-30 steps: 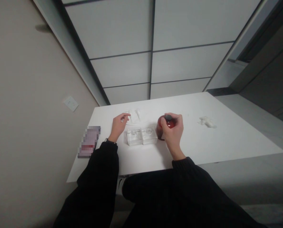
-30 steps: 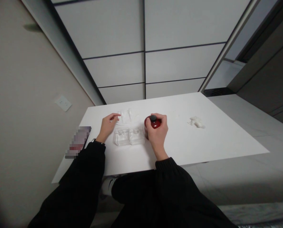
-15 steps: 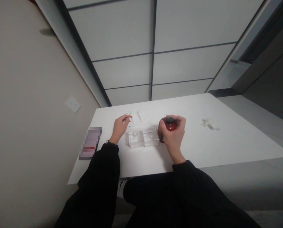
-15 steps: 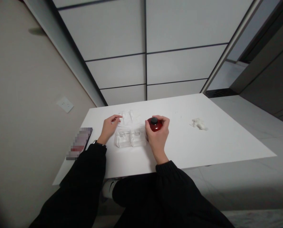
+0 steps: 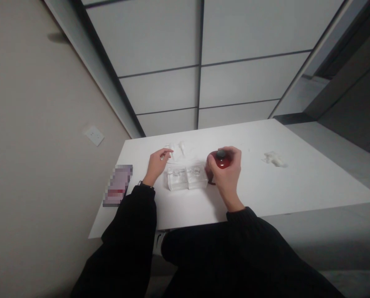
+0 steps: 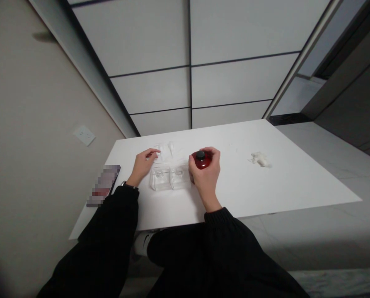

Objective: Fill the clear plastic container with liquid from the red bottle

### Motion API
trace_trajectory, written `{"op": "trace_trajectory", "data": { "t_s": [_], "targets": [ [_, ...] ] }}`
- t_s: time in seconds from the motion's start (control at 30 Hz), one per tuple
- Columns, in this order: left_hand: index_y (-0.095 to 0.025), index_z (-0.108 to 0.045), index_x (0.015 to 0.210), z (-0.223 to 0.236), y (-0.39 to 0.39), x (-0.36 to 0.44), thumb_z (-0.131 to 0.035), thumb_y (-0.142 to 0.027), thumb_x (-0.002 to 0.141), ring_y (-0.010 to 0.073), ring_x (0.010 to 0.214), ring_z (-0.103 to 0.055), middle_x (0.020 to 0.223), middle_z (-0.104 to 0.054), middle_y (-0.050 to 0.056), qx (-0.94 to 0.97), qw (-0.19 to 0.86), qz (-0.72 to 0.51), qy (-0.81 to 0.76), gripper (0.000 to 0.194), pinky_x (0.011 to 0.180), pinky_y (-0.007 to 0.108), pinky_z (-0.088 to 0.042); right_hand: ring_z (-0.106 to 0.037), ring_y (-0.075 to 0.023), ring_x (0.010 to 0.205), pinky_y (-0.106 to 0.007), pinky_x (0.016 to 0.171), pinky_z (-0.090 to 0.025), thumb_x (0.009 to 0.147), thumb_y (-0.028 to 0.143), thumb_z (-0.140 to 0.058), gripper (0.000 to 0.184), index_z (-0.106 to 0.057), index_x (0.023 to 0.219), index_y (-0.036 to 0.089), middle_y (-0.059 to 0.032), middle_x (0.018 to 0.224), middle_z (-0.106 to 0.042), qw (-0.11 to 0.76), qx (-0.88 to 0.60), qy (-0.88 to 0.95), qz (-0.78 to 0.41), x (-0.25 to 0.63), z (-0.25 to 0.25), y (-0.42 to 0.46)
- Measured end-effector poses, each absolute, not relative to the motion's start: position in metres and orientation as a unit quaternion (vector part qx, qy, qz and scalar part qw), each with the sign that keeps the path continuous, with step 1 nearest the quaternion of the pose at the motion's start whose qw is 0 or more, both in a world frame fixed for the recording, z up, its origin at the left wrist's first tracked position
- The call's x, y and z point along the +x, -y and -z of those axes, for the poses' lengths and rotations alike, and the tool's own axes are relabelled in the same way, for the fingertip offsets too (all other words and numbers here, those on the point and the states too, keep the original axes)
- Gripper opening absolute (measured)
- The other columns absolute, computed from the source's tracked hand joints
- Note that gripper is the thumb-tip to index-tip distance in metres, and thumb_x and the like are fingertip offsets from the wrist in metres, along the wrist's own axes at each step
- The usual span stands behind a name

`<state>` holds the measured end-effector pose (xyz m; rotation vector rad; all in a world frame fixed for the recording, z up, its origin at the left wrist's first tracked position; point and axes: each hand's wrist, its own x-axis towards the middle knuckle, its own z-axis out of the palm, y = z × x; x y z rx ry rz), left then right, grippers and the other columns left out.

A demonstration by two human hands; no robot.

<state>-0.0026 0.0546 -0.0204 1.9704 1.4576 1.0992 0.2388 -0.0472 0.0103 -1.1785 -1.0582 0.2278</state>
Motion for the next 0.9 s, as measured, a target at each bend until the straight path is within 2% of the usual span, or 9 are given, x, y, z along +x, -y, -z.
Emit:
{"op": "trace_trajectory", "data": {
  "t_s": [0.13, 0.27, 0.37, 0.5, 0.6, 0.73, 0.83, 0.9],
  "targets": [
    [-0.019, -0.079, 0.103, 0.0189, -0.0532, -0.0027, -0.056, -0.026, 0.094, 0.0204, 0.087, -0.073, 0.093, -0.080, 0.005, 0.717, 0.228, -0.397, -0.526, 0.026, 0.088, 0.033, -0.054, -0.061, -0.0226, 0.101, -0.044, 0.098, -0.050, 0.083, 0.030, -0.072, 0.017, -0.066, 0.097, 0.024, -0.0038, 0.103, -0.061, 0.678, -0.532, 0.499, -0.091, 0.2396, -0.0097, 0.0466],
    [-0.019, -0.079, 0.103, 0.0187, -0.0529, -0.0030, -0.056, -0.026, 0.094, 0.0200, 0.088, -0.073, 0.093, -0.080, 0.004, 0.718, 0.229, -0.397, -0.524, 0.026, 0.089, 0.033, -0.054, -0.062, -0.0219, 0.099, -0.044, 0.096, -0.052, 0.080, 0.030, -0.075, 0.029, -0.062, 0.106, 0.024, -0.0031, 0.104, -0.061, 0.692, -0.530, 0.478, -0.108, 0.2405, -0.0082, 0.0458],
    [-0.019, -0.079, 0.103, 0.0190, -0.0531, -0.0031, -0.056, -0.026, 0.094, 0.0198, 0.088, -0.073, 0.097, -0.081, 0.005, 0.718, 0.230, -0.396, -0.523, 0.026, 0.089, 0.033, -0.055, -0.061, -0.0232, 0.104, -0.046, 0.101, -0.050, 0.082, 0.030, -0.073, 0.022, -0.066, 0.102, 0.024, -0.0043, 0.106, -0.059, 0.677, -0.532, 0.501, -0.094, 0.2410, -0.0079, 0.0459],
    [-0.019, -0.079, 0.104, 0.0191, -0.0533, -0.0030, -0.056, -0.027, 0.095, 0.0202, 0.089, -0.074, 0.100, -0.081, 0.005, 0.718, 0.230, -0.396, -0.524, 0.026, 0.090, 0.034, -0.056, -0.061, -0.0225, 0.100, -0.045, 0.097, -0.052, 0.080, 0.029, -0.075, 0.030, -0.063, 0.107, 0.024, -0.0035, 0.105, -0.060, 0.690, -0.528, 0.481, -0.117, 0.2414, -0.0085, 0.0463],
    [-0.019, -0.079, 0.104, 0.0193, -0.0535, -0.0032, -0.056, -0.026, 0.095, 0.0201, 0.089, -0.074, 0.099, -0.081, 0.005, 0.718, 0.229, -0.395, -0.525, 0.026, 0.091, 0.034, -0.056, -0.061, -0.0230, 0.104, -0.046, 0.101, -0.050, 0.082, 0.029, -0.073, 0.023, -0.066, 0.103, 0.025, -0.0040, 0.107, -0.058, 0.673, -0.532, 0.503, -0.104, 0.2420, -0.0085, 0.0463],
    [-0.019, -0.079, 0.104, 0.0202, -0.0540, -0.0038, -0.056, -0.026, 0.094, 0.0203, 0.088, -0.073, 0.094, -0.080, 0.005, 0.718, 0.228, -0.394, -0.527, 0.026, 0.089, 0.033, -0.055, -0.061, -0.0222, 0.099, -0.045, 0.096, -0.052, 0.079, 0.029, -0.075, 0.033, -0.061, 0.109, 0.025, -0.0029, 0.105, -0.059, 0.686, -0.527, 0.486, -0.123, 0.2430, -0.0078, 0.0459],
    [-0.019, -0.079, 0.104, 0.0207, -0.0543, -0.0040, -0.056, -0.026, 0.094, 0.0203, 0.088, -0.073, 0.093, -0.080, 0.005, 0.718, 0.228, -0.393, -0.528, 0.026, 0.089, 0.033, -0.055, -0.060, -0.0230, 0.103, -0.046, 0.099, -0.050, 0.081, 0.029, -0.073, 0.024, -0.065, 0.103, 0.024, -0.0039, 0.106, -0.058, 0.671, -0.531, 0.507, -0.101, 0.2437, -0.0076, 0.0457],
    [-0.019, -0.079, 0.104, 0.0207, -0.0543, -0.0040, -0.056, -0.026, 0.094, 0.0203, 0.088, -0.073, 0.092, -0.080, 0.005, 0.719, 0.229, -0.392, -0.527, 0.026, 0.089, 0.033, -0.055, -0.061, -0.0228, 0.104, -0.046, 0.100, -0.050, 0.081, 0.029, -0.073, 0.027, -0.065, 0.107, 0.024, -0.0042, 0.109, -0.059, 0.670, -0.530, 0.509, -0.102, 0.2439, -0.0076, 0.0459]
  ]
}}
